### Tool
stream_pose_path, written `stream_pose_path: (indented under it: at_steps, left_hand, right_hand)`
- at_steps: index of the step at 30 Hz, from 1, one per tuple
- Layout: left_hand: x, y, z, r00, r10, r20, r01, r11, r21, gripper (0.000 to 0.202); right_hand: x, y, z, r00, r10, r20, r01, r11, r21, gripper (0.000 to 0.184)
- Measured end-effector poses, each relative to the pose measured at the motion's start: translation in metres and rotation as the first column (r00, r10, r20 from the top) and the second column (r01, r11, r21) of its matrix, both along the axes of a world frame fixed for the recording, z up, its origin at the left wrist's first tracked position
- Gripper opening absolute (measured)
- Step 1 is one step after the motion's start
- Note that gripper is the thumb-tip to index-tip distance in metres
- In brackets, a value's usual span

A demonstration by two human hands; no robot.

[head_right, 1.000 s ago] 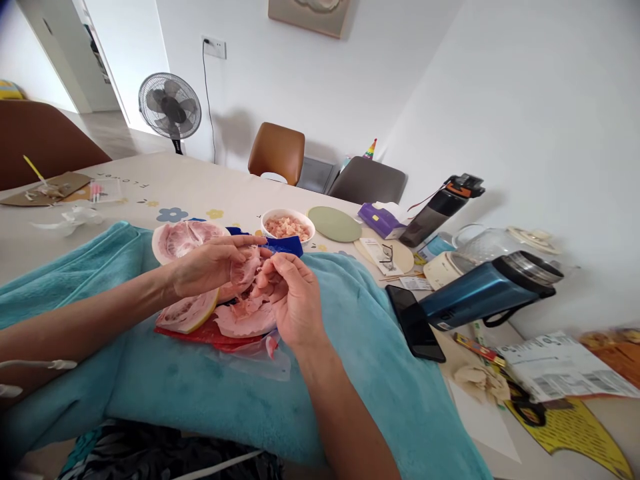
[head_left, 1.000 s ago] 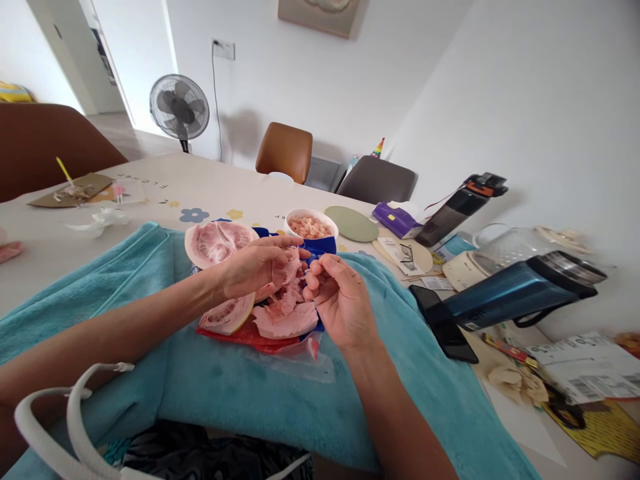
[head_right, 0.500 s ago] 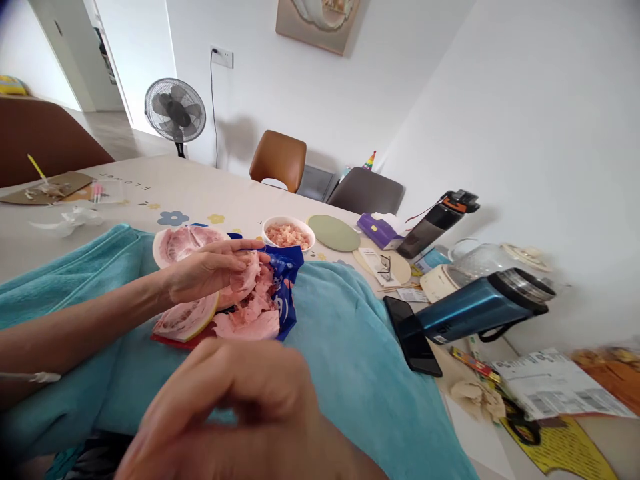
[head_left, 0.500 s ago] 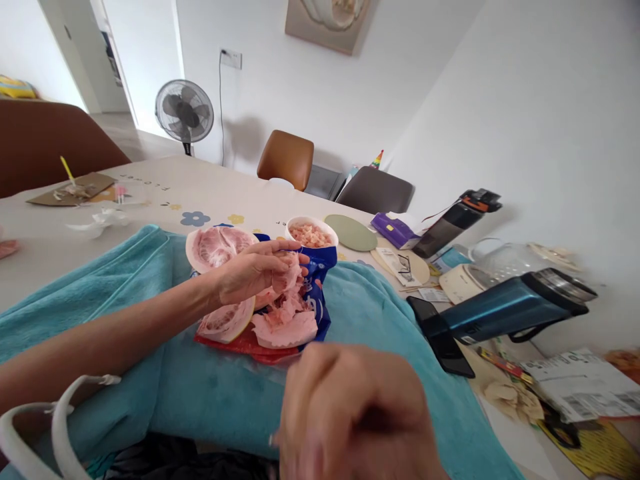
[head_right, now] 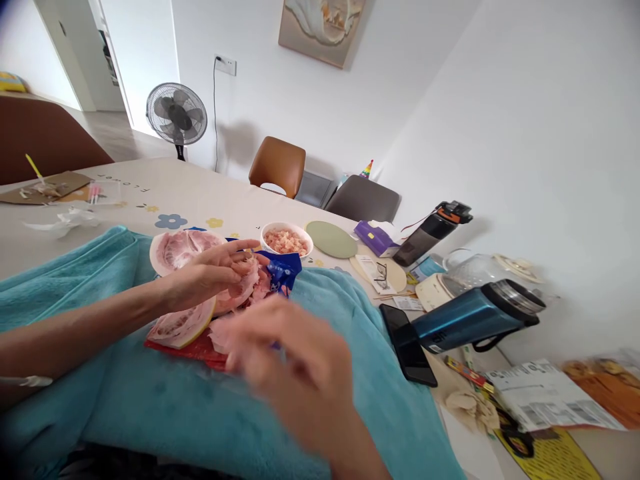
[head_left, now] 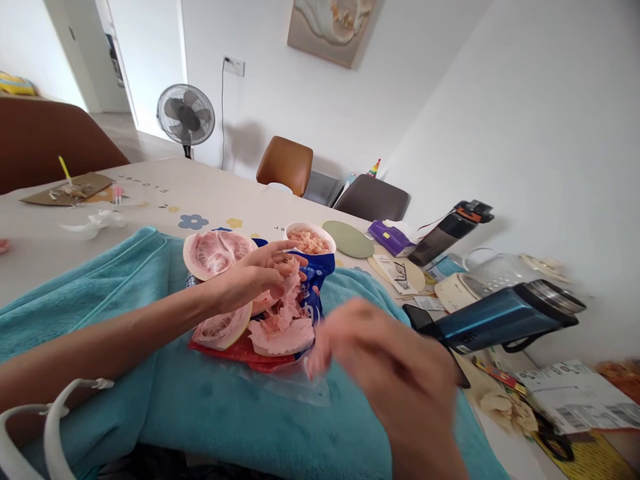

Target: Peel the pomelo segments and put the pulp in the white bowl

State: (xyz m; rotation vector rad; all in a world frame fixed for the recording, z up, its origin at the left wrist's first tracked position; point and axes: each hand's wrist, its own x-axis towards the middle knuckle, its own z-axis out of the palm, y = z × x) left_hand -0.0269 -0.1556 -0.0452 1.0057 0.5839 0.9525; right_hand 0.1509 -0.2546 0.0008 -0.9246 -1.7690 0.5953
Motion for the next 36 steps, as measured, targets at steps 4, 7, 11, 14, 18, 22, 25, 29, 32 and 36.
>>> stream_pose_path:
  at_steps: [4,7,11,14,18,22,25,29,32,36]
  left_hand:
    - [-0.001,-0.002,-0.005,0.995,0.013,-0.095,0.010,0.973,0.230,0.078]
    - [-0.002,-0.004,-0.004,0.989,0.035,-0.145,0.020,0.933,0.359,0.086]
    - [-0.005,-0.006,-0.004,0.976,0.091,-0.196,0.012,0.883,0.469,0.087]
    - [-0.009,-0.004,-0.009,0.965,0.062,-0.255,0.075,0.866,0.494,0.088]
    - [-0.014,0.001,-0.011,0.954,0.011,-0.299,0.158,0.829,0.536,0.083]
    - [-0.012,0.006,-0.010,0.915,0.079,-0.396,0.167,0.820,0.547,0.054]
    - [-0.010,0.007,-0.008,0.866,0.132,-0.483,0.188,0.808,0.558,0.030]
    - [-0.010,0.006,-0.003,0.873,0.097,-0.477,0.176,0.851,0.494,0.032]
    - [-0.013,0.007,-0.002,0.928,0.006,-0.373,0.159,0.899,0.409,0.040]
    - [-0.017,0.012,-0.004,0.973,-0.100,-0.209,0.165,0.933,0.321,0.031]
  right_hand:
    - [-0.012,0.042,-0.032,0.980,-0.166,-0.112,0.132,0.956,-0.263,0.012]
    - [-0.015,0.063,-0.050,0.973,-0.147,-0.180,0.073,0.928,-0.364,0.027]
    - [-0.019,0.067,-0.056,0.975,-0.091,-0.202,-0.002,0.908,-0.418,0.026]
    - [-0.020,0.064,-0.056,0.964,-0.079,-0.253,-0.045,0.892,-0.450,0.018]
    - [-0.018,0.063,-0.057,0.941,-0.076,-0.330,-0.087,0.887,-0.454,0.017]
    - [-0.015,0.063,-0.058,0.925,-0.083,-0.372,-0.099,0.891,-0.443,0.017]
    - [-0.015,0.061,-0.060,0.922,-0.100,-0.374,-0.052,0.926,-0.374,0.013]
    - [-0.017,0.057,-0.067,0.956,-0.109,-0.272,0.072,0.987,-0.145,0.006]
    - [-0.015,0.056,-0.074,0.974,-0.123,-0.188,0.124,0.992,-0.005,0.009]
    - [-0.011,0.057,-0.078,0.971,-0.164,-0.175,0.174,0.984,0.040,0.009]
